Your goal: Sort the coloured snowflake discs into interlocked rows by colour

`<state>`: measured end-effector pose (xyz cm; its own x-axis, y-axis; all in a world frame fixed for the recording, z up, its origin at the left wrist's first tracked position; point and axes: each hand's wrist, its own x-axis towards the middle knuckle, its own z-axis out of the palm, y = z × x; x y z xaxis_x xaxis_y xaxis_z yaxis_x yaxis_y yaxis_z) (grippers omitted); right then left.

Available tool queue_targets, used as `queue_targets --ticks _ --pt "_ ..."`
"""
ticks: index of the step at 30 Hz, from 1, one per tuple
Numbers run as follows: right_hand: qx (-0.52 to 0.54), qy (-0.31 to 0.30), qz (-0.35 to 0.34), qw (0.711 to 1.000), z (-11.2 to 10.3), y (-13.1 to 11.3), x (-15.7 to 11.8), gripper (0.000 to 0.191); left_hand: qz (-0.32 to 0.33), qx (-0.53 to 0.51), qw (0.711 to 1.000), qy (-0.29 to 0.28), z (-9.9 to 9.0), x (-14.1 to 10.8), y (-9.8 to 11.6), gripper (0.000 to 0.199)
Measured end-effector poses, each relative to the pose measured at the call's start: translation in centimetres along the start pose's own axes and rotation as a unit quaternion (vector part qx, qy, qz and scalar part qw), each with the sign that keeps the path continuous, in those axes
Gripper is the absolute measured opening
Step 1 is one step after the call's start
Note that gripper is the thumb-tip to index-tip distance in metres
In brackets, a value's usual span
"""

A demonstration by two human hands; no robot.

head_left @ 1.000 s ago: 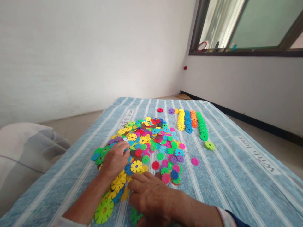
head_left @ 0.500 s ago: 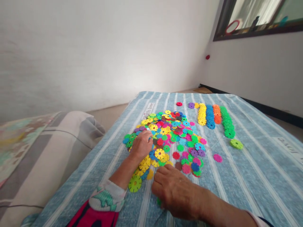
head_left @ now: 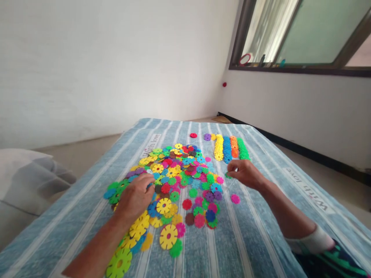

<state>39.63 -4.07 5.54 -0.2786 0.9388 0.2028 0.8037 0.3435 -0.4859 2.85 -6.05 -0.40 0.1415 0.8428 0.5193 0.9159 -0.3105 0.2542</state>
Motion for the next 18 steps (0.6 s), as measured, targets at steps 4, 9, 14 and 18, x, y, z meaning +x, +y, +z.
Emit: queue_targets --ticks 4,9,14,18 --pt "-0.037 0.033 0.050 0.998 -2.6 5.9 1.1 0.006 -0.004 -0.001 1.000 -0.009 -0.1 0.1 0.1 0.030" --pt "-0.068 0.032 0.079 0.994 -3.0 9.1 1.5 0.008 -0.005 0.009 1.000 -0.009 -0.4 0.1 0.1 0.030" --pt "-0.092 0.017 0.080 0.992 -2.3 9.7 1.4 0.010 0.011 -0.003 1.000 0.012 -0.3 0.0 -0.1 0.025" --pt "-0.129 0.019 0.085 0.988 -1.8 9.6 1.3 0.008 0.008 -0.014 1.000 0.019 -0.3 -0.1 0.1 0.023"
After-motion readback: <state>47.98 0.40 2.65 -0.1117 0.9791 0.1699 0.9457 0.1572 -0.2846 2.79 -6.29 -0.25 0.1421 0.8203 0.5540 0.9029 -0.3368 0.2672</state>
